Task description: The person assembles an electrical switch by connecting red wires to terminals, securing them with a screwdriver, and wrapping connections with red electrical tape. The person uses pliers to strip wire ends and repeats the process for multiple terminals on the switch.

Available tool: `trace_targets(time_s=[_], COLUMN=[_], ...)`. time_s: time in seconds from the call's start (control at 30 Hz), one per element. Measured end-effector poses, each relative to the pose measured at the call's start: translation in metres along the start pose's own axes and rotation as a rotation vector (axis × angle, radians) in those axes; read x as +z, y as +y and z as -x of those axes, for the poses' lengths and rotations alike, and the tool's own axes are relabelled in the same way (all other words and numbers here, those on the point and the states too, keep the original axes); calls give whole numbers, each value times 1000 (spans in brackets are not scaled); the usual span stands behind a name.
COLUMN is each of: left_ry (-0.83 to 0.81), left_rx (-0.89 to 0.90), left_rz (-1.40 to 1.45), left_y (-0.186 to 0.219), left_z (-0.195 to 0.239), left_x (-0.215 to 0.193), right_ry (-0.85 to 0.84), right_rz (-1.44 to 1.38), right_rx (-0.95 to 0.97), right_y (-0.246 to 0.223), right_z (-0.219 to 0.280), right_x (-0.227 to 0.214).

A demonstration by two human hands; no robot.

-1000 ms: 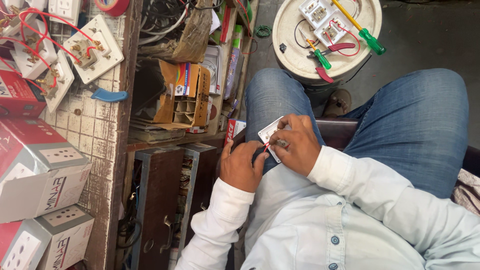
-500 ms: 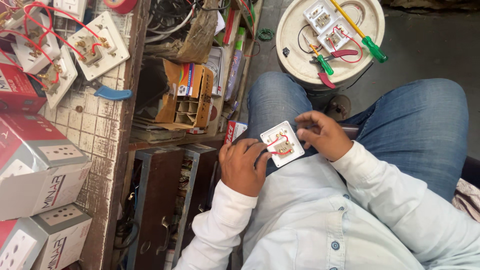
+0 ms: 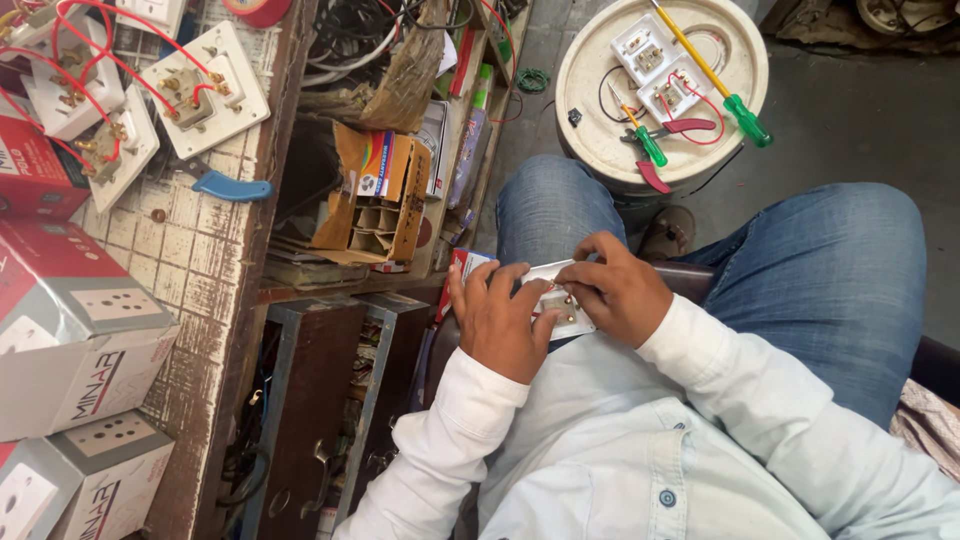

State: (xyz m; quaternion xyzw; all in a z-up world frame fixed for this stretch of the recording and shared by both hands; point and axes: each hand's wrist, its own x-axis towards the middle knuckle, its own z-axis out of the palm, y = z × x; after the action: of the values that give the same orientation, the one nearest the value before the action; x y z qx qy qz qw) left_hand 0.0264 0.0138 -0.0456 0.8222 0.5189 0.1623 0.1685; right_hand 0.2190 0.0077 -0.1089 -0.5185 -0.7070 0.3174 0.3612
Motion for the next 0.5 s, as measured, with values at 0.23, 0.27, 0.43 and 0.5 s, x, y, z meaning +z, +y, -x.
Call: trace_targets(time_s=[0.23, 0.27, 0.43, 0.5], left_ry=[-23, -38, 7, 20], left_rx=[21, 28, 98, 99], left_rz=[36, 53, 35, 43], left_y=[-9, -9, 0, 3], left_z=[8, 9, 9, 9], left_x=[8, 8, 15, 19], right_ry=[-61, -69, -79, -90], right_rz=[53, 40, 105, 96], right_rx=[54, 87, 84, 68], right_y=[-11, -11, -13, -13], right_z=[-7, -8, -14, -15], right_x=[-6, -7, -7, -6])
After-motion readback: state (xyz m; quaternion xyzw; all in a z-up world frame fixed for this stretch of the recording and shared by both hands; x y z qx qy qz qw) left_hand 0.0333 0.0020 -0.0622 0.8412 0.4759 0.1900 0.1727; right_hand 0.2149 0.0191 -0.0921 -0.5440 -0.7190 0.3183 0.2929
